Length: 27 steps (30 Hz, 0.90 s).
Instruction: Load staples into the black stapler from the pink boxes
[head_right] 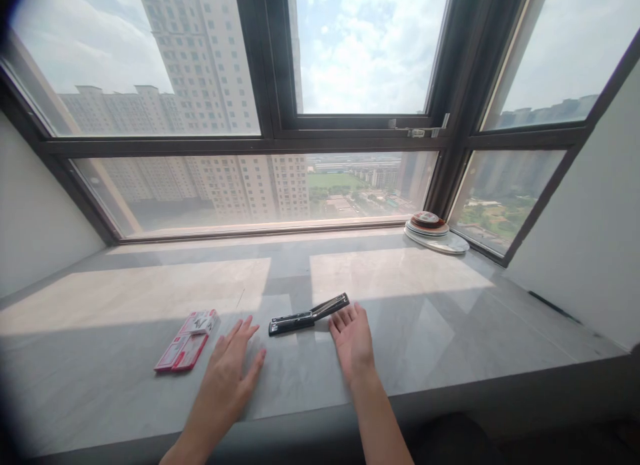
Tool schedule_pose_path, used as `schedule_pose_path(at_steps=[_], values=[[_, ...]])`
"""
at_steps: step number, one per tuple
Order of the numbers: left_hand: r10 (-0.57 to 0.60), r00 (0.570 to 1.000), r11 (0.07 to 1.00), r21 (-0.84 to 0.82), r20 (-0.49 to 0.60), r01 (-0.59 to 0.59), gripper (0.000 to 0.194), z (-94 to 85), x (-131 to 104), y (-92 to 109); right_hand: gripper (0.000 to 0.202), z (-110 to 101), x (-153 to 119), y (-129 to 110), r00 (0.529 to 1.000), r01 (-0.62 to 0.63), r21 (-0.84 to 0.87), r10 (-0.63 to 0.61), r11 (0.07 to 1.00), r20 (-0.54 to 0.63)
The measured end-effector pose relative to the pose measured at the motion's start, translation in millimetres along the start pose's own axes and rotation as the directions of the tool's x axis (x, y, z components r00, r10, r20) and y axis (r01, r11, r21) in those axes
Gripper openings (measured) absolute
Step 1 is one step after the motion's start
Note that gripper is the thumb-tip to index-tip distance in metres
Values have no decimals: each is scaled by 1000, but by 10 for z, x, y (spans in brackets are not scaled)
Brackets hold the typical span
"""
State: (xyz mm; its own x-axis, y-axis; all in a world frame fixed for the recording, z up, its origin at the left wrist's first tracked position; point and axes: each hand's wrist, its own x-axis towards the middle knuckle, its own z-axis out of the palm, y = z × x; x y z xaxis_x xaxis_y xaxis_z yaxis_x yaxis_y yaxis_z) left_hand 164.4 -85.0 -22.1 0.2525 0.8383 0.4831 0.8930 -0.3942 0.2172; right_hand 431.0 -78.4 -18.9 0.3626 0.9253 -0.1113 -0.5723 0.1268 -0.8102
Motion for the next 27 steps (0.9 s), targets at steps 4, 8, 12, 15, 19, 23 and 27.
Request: schedule_pose_path(at_steps=[4, 8, 12, 15, 19, 23, 27], values=[[-245, 935, 940, 172, -255, 293, 47, -177, -196, -319, 51, -261, -281, -27, 999, -11, -143, 17, 990, 39], [-234, 961, 943, 205, -149, 262, 36, -236, -397, -469, 51, -319, -482, -34, 990, 7, -575, 75, 818, 120], [-89, 995, 996, -12, 51, 89, 27, -216, -416, -361, 37, -186, -540, -54, 967, 185, -858, 66, 479, 245], [5, 992, 982, -189, 127, 19, 24, -196, -329, -138, 32, -34, -530, -58, 948, 264, -891, 71, 370, 310], [44, 983, 923, -383, 179, 28, 19, -115, -176, 221, 38, 120, -461, 28, 891, 275, -830, 196, 486, 410], [94, 974, 868, -496, 207, 22, 37, -15, -61, 375, 41, 77, -287, 84, 869, 219, -810, 268, 543, 415], [50, 982, 823, -565, 185, 64, 37, 4, -37, 317, 42, -155, -104, -67, 892, 189, -887, 305, 421, 334]])
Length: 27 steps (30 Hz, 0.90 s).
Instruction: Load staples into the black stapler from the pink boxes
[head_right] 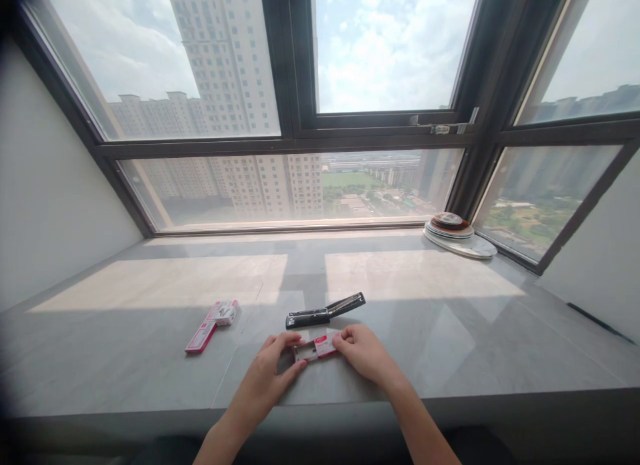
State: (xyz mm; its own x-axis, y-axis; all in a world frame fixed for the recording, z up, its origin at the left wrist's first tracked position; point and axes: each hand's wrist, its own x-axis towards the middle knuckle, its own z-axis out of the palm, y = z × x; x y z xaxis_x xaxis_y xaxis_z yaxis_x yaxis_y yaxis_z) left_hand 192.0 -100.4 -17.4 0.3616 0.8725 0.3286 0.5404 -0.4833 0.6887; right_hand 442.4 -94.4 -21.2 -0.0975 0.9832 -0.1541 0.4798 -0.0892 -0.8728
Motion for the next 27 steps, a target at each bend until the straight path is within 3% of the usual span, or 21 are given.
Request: schedule_pose_path(at_steps=[4, 7, 10, 13, 16, 20, 23, 27], values=[[-1, 1000, 999, -36, -1, 1, 50, -30, -16, -4, 34, -231, -87, -30, 989, -45, -246, 9, 968, -146], [-9, 1000, 1000, -21, 10, 10, 54, -31, -17, 18, 23, -211, -127, -273, 963, 56, -449, -167, 892, -211], [-15, 1000, 1000, -13, 13, 15, 56, -35, -16, 23, 12, -60, -71, -565, 946, 243, -576, -321, 781, -36], [-19, 1000, 1000, -10, 9, 19, 57, -47, -18, 13, 8, 95, 47, -749, 928, 341, -662, -351, 667, 124], [-25, 1000, 1000, -12, 10, 25, 57, -53, -19, 3, 11, 144, 128, -787, 906, 401, -676, -374, 618, 196], [-22, 1000, 999, -24, 14, 22, 55, -48, -26, 1, 12, 24, 93, -654, 875, 466, -507, -464, 725, 141], [-13, 1000, 1000, -26, 8, 14, 55, -60, -37, 6, 14, -124, -1, -451, 887, 441, -357, -462, 823, 32], [-43, 998, 998, 32, -49, 44, 44, -99, -36, 28, 22, -281, -130, -184, 913, 355, -298, -397, 886, -95]])
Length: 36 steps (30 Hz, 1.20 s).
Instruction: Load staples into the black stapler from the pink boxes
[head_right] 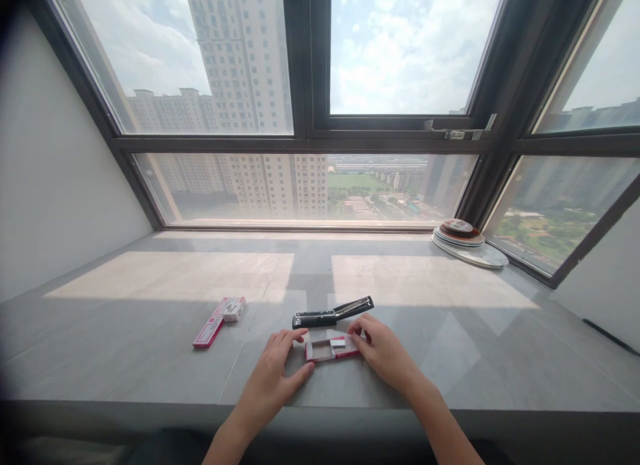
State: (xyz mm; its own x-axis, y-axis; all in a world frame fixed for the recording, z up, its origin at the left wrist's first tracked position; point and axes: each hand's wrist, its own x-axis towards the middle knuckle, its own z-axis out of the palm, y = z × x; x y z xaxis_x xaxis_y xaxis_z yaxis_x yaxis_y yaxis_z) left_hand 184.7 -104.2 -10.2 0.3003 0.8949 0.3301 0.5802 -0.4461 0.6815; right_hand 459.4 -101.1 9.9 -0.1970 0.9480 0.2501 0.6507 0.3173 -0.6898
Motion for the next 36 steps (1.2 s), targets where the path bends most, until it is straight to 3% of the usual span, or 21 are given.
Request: schedule_pose_path(at_steps=[4, 9, 13, 17, 21, 24, 26, 30, 32, 36], values=[[-111, 994, 992, 63, -22, 112, 26, 70, 40, 93, 32, -15, -103, 43, 998, -51, 23, 50, 998, 38], [-96, 995, 995, 11, 8, 96, 22, 222, 81, 237, 26, 47, -114, -108, 994, -19, -8, 20, 1000, 104], [-124, 988, 981, -140, 92, 136, 23, 80, 132, 177, 34, 34, -98, -207, 995, -55, -80, 62, 995, 80], [-120, 976, 979, -141, 179, 146, 20, -32, 215, 98, 38, 38, -87, -253, 992, -71, -83, 79, 994, 99], [-125, 983, 983, -117, 134, 141, 19, 151, 205, 190, 25, 98, -105, -245, 989, -66, -33, 70, 997, 132], [-106, 988, 978, -166, 114, 124, 20, 255, 162, 262, 28, 111, -129, -240, 992, -66, -31, 69, 997, 105], [-107, 992, 987, -114, 61, 114, 24, 211, 178, 231, 34, 109, -136, -255, 993, -74, -39, 77, 996, 85], [-104, 986, 978, 168, -127, 125, 32, -41, 388, -5, 29, 174, -98, -305, 995, -74, -59, 78, 996, 56], [-88, 993, 966, 236, -83, 105, 42, -128, 503, -117, 22, 240, -51, -332, 996, -63, -73, 68, 995, 66], [-83, 995, 975, 212, 58, 69, 28, -103, 502, -169, 14, 324, 85, -406, 997, 1, -89, 6, 996, 83]])
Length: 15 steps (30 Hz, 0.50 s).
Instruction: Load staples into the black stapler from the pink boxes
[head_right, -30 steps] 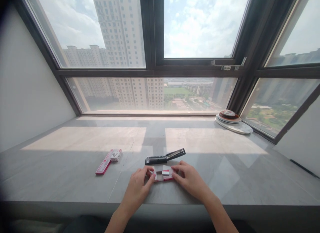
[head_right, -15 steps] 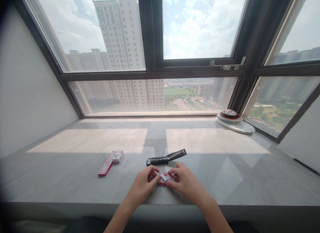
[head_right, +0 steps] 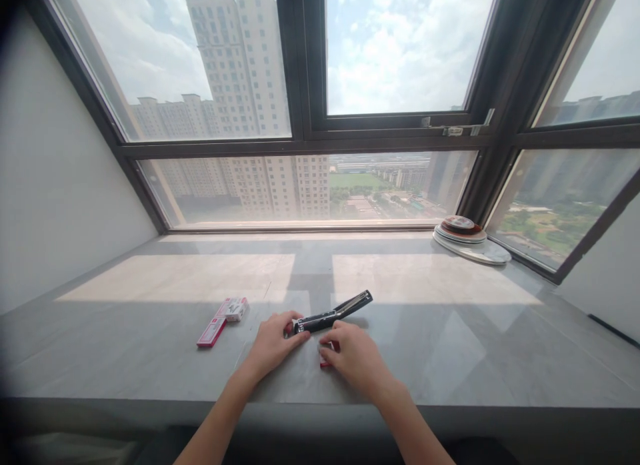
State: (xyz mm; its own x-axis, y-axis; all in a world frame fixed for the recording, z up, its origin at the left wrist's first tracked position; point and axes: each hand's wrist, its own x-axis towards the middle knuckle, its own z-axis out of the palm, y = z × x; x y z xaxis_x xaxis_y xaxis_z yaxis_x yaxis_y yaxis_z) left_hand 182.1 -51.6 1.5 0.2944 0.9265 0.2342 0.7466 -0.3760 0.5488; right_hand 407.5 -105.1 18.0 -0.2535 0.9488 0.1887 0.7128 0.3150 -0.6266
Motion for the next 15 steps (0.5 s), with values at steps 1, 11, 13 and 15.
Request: schedule_pose_path(at_steps=[1, 11, 13, 15], values=[[-1, 1000, 1000, -13, 5, 1, 27, 30, -51, 19, 14, -2, 40, -21, 1000, 20, -4, -21, 1000, -13], [-42, 999, 998, -51, -27, 40, 25, 95, -374, 123, 21, 9, 301, -107, 983, 158, -26, -155, 987, 94], [-45, 999, 998, -55, -27, 43, 26, 88, -363, 117, 23, 18, 295, -112, 984, 156, -24, -153, 988, 90], [-46, 999, 997, -64, -28, 44, 26, 86, -360, 113, 24, 20, 280, -121, 986, 150, -16, -148, 989, 81]])
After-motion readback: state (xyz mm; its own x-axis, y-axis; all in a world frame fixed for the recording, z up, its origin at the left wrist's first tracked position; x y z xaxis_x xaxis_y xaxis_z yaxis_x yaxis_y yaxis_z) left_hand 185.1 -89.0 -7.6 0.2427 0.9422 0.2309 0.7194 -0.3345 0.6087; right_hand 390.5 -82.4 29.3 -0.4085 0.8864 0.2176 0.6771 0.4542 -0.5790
